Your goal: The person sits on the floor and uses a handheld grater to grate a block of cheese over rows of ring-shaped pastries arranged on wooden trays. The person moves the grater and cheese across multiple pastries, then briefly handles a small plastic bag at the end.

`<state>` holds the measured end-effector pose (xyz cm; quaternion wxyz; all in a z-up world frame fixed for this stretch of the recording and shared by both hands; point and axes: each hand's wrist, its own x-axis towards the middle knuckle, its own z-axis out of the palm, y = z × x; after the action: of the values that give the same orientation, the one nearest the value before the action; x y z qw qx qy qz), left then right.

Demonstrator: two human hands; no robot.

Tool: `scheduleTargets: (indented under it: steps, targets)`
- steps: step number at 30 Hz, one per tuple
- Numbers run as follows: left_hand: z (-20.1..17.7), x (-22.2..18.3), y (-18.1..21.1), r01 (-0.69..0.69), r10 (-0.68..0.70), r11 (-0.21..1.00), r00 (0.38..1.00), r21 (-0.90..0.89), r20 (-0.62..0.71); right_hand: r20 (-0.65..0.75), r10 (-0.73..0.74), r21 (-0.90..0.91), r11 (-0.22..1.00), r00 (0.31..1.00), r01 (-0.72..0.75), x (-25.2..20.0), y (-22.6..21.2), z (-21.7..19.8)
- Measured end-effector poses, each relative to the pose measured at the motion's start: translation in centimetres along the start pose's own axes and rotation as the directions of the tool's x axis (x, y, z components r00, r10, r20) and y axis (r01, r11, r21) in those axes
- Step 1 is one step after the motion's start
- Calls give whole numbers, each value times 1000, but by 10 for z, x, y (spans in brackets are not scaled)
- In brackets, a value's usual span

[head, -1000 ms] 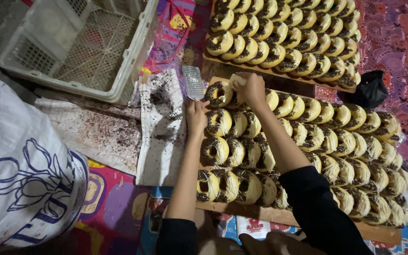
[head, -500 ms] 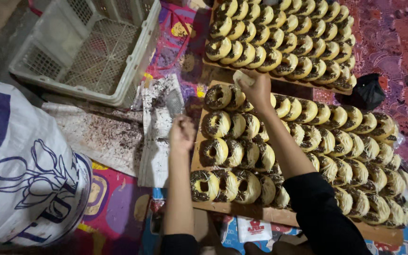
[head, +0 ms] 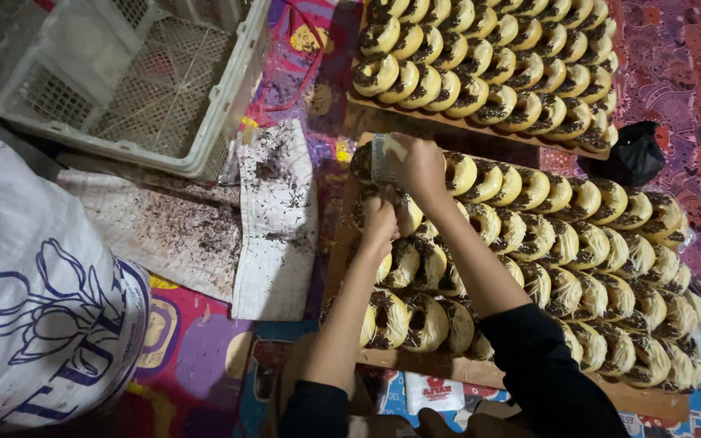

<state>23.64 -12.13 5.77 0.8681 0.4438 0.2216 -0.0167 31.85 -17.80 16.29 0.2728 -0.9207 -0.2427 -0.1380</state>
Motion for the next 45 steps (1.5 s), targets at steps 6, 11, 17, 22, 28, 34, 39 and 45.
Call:
scheduleTargets:
  steps: [6,11,17,22,28,34,39,45]
  targets:
    - [2,-5,-3,57,-57,998,998,-22,-2,35,-57,21,998,998,57,-5,15,25]
    - [4,-9,5,71,-55,986,993,-153,107,100,23,48,998,995,-28,21,29,39]
    - [5,-94,21,143,-137,988,984,-53,113,153,-2,-14,1000,988,4,35,34,41]
    - [-2,-157,14,105,-67,972,982,-210,177,305,295,121,931,906,-344,34,33,14]
    - [2,-100,20,79,-57,985,988,-154,142,-10,1,120,993,1000,0,17,25,-26]
    - [26,-26,-11,88,-65,987,984,-136,167,-135,-141,69,986,981,151,0,30,-49]
    - [42,9,-41,160,-160,987,985,-1,-68,48,60,-37,998,997,-58,-22,43,-28]
    - [44,-6,-38,52,-34,988,992,-145,124,44,43,-18,999,998,-42,-9,62,8]
